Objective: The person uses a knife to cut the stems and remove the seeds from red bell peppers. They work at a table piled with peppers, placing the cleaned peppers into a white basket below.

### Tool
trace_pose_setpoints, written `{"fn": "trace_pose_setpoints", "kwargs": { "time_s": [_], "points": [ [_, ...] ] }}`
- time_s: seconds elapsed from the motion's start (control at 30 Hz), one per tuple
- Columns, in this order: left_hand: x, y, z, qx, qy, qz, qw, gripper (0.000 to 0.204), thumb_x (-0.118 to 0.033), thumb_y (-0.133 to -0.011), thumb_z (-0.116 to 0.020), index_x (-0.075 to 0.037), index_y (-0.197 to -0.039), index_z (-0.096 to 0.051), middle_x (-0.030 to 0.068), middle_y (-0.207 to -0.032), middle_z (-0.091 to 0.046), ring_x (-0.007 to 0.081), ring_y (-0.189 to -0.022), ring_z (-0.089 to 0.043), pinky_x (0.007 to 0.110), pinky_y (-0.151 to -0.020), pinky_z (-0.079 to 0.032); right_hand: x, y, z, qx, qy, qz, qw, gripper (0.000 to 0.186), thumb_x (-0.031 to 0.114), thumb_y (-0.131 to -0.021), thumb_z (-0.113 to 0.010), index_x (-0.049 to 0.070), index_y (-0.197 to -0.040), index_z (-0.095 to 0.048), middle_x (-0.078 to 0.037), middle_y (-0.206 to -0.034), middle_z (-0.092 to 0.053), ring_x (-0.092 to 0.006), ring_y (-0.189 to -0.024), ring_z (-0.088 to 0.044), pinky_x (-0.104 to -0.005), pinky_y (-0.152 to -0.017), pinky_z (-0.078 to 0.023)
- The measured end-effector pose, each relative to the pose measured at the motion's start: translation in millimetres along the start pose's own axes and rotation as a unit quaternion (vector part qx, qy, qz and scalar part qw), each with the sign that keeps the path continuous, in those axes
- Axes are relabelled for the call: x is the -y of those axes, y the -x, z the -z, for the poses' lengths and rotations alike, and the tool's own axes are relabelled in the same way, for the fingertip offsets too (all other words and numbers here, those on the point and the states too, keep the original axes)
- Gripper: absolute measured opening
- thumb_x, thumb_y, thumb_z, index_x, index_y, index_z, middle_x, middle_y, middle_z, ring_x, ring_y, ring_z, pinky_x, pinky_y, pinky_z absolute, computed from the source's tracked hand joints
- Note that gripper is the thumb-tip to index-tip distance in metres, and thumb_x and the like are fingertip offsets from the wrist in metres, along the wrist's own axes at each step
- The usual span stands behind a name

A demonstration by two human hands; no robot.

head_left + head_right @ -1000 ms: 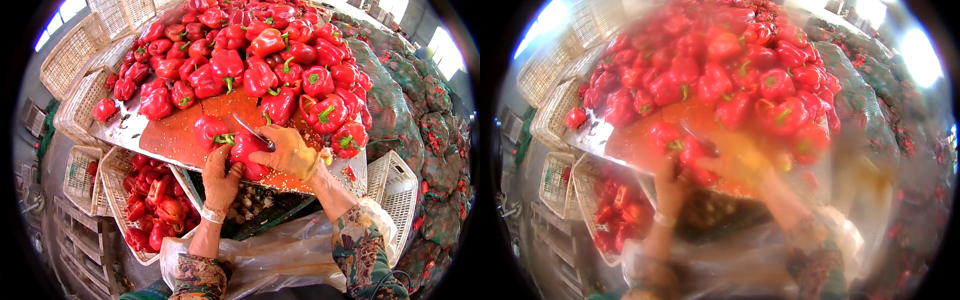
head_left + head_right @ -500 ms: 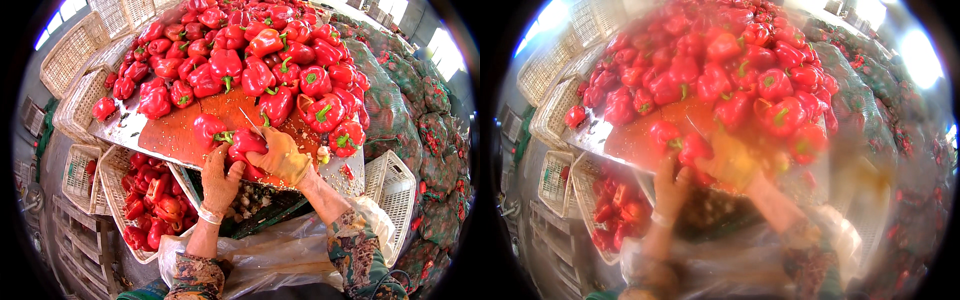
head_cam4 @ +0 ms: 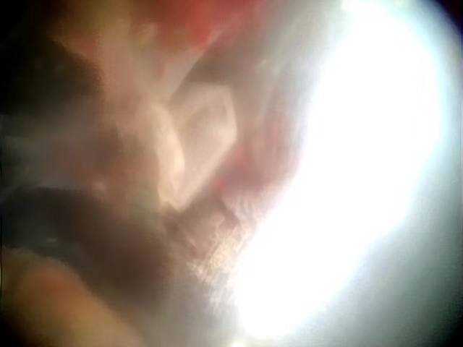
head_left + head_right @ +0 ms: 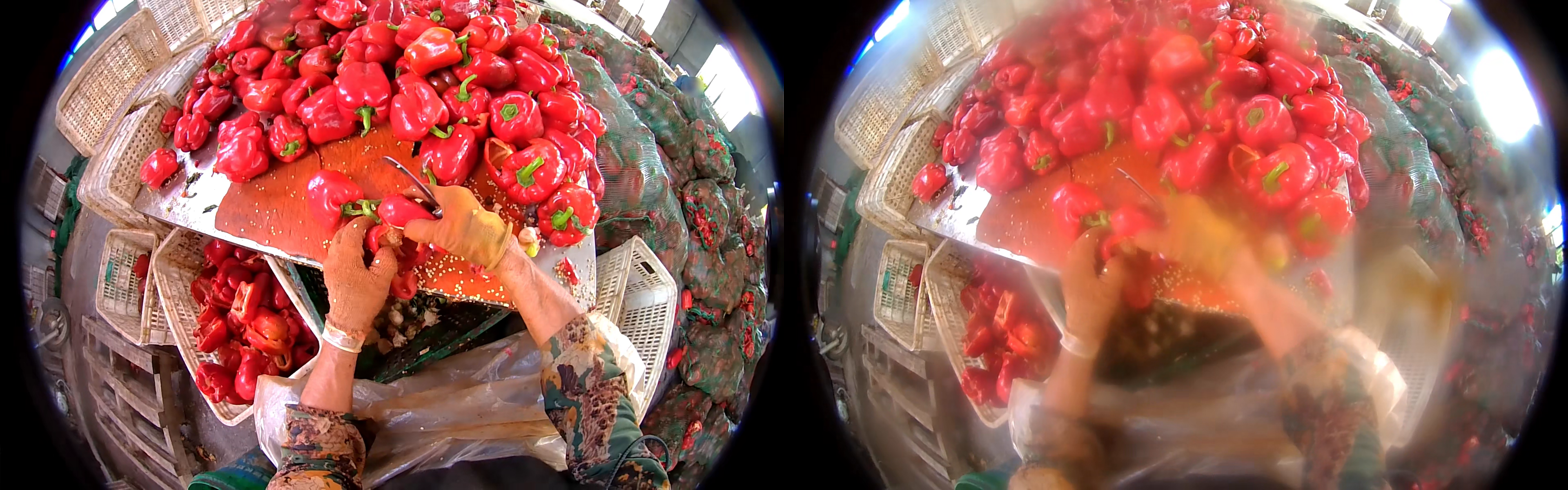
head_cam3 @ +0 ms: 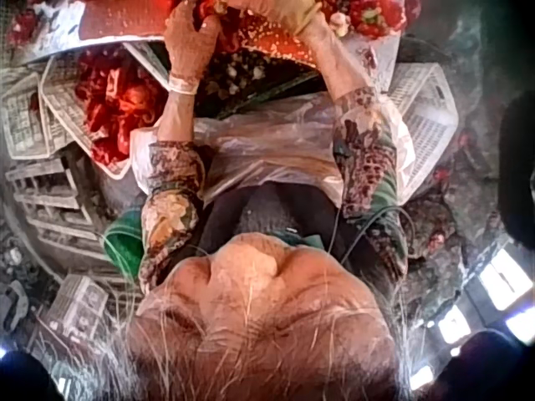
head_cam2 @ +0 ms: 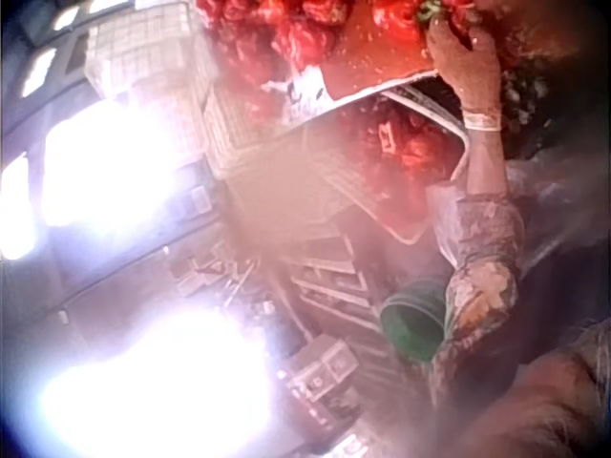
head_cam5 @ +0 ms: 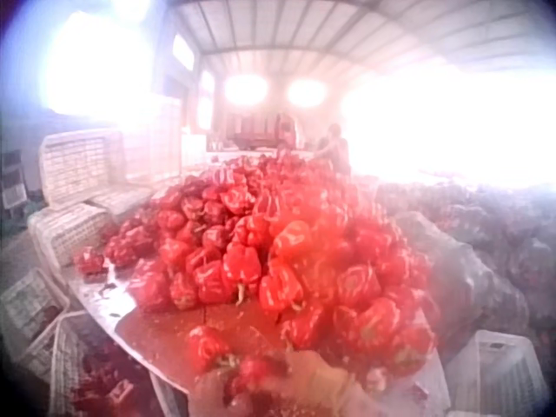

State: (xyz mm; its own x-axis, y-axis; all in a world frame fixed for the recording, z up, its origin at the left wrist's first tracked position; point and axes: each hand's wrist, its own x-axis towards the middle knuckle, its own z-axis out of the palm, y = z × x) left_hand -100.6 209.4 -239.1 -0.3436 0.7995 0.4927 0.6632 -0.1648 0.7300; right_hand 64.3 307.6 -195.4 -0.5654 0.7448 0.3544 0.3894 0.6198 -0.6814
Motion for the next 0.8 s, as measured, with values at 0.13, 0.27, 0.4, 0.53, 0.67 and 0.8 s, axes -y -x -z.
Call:
{"fn": "trace_pose_setpoints", "kwargs": {
  "time_s": [0.13, 0.27, 0.4, 0.53, 0.67, 0.8],
  "points": [
    [9.9, 7.4, 2.8, 0.008, 0.029, 0.003, 1.0, 0.03, -0.007, -0.08, -0.064, -0.001, -0.11, -0.064, 0.0198, -0.101, -0.067, 0.0397, -0.096, -0.065, 0.045, -0.086, -0.053, 3.9, -3.4, 13.4, 0.041, -0.104, -0.181, 0.977, 0.044, 0.041, -0.086, -0.073, -0.002, -0.098, -0.07, -0.01, -0.067, -0.059, -0.0149, -0.068, -0.058, -0.0376, -0.065, -0.048],
    [23.1, 10.4, 5.2, 0.035, 0.11, 0.05, 0.992, 0.037, -0.002, -0.078, -0.062, -0.001, -0.115, -0.064, 0.0194, -0.106, -0.068, 0.0383, -0.101, -0.066, 0.044, -0.09, -0.053, -20.2, 3.2, 6.5, 0.026, -0.182, -0.275, 0.944, 0.042, 0.037, -0.089, -0.07, -0.005, -0.099, -0.071, 0.0, -0.077, -0.064, -0.0083, -0.071, -0.057, -0.0317, -0.064, -0.048],
    [16.2, 8.9, 6.9, 0.021, 0.048, 0.002, 0.999, 0.039, -0.001, -0.078, -0.061, -0.001, -0.117, -0.063, 0.0189, -0.109, -0.067, 0.0385, -0.103, -0.065, 0.044, -0.092, -0.052, -30.2, 19.1, -1.0, 0.015, -0.241, -0.214, 0.946, 0.036, 0.027, -0.092, -0.067, -0.005, -0.108, -0.068, -0.001, -0.087, -0.066, -0.0075, -0.074, -0.058, -0.0273, -0.064, -0.049],
    [14.8, 3.3, 1.4, 0.038, 0.062, 0.019, 0.997, 0.039, 0.0, -0.078, -0.06, -0.002, -0.117, -0.063, 0.0198, -0.111, -0.066, 0.0395, -0.105, -0.064, 0.045, -0.092, -0.052, -48.2, 41.2, -4.9, -0.038, -0.29, -0.178, 0.94, 0.035, 0.023, -0.093, -0.065, -0.005, -0.112, -0.066, -0.007, -0.094, -0.07, -0.0135, -0.078, -0.067, -0.0311, -0.068, -0.056],
    [31.1, 1.4, 5.2, 0.083, 0.095, 0.079, 0.989, 0.043, 0.002, -0.076, -0.062, -0.004, -0.119, -0.062, 0.0198, -0.116, -0.064, 0.0405, -0.108, -0.062, 0.046, -0.092, -0.052, -35.3, 49.4, 3.1, -0.07, -0.422, -0.231, 0.874, 0.034, 0.02, -0.093, -0.062, -0.006, -0.116, -0.064, -0.011, -0.1, -0.072, -0.0184, -0.083, -0.072, -0.0343, -0.074, -0.061],
    [2.7, -6.9, 18.5, 0.067, -0.069, -0.063, 0.993, 0.05, 0.002, -0.073, -0.066, -0.007, -0.121, -0.06, 0.0178, -0.122, -0.061, 0.0406, -0.111, -0.061, 0.047, -0.091, -0.052, -27.1, 50.0, 6.5, -0.064, -0.457, -0.223, 0.859, 0.034, 0.018, -0.092, -0.063, -0.005, -0.117, -0.063, -0.011, -0.102, -0.072, -0.0194, -0.086, -0.072, -0.0347, -0.076, -0.061]
  ]
}}
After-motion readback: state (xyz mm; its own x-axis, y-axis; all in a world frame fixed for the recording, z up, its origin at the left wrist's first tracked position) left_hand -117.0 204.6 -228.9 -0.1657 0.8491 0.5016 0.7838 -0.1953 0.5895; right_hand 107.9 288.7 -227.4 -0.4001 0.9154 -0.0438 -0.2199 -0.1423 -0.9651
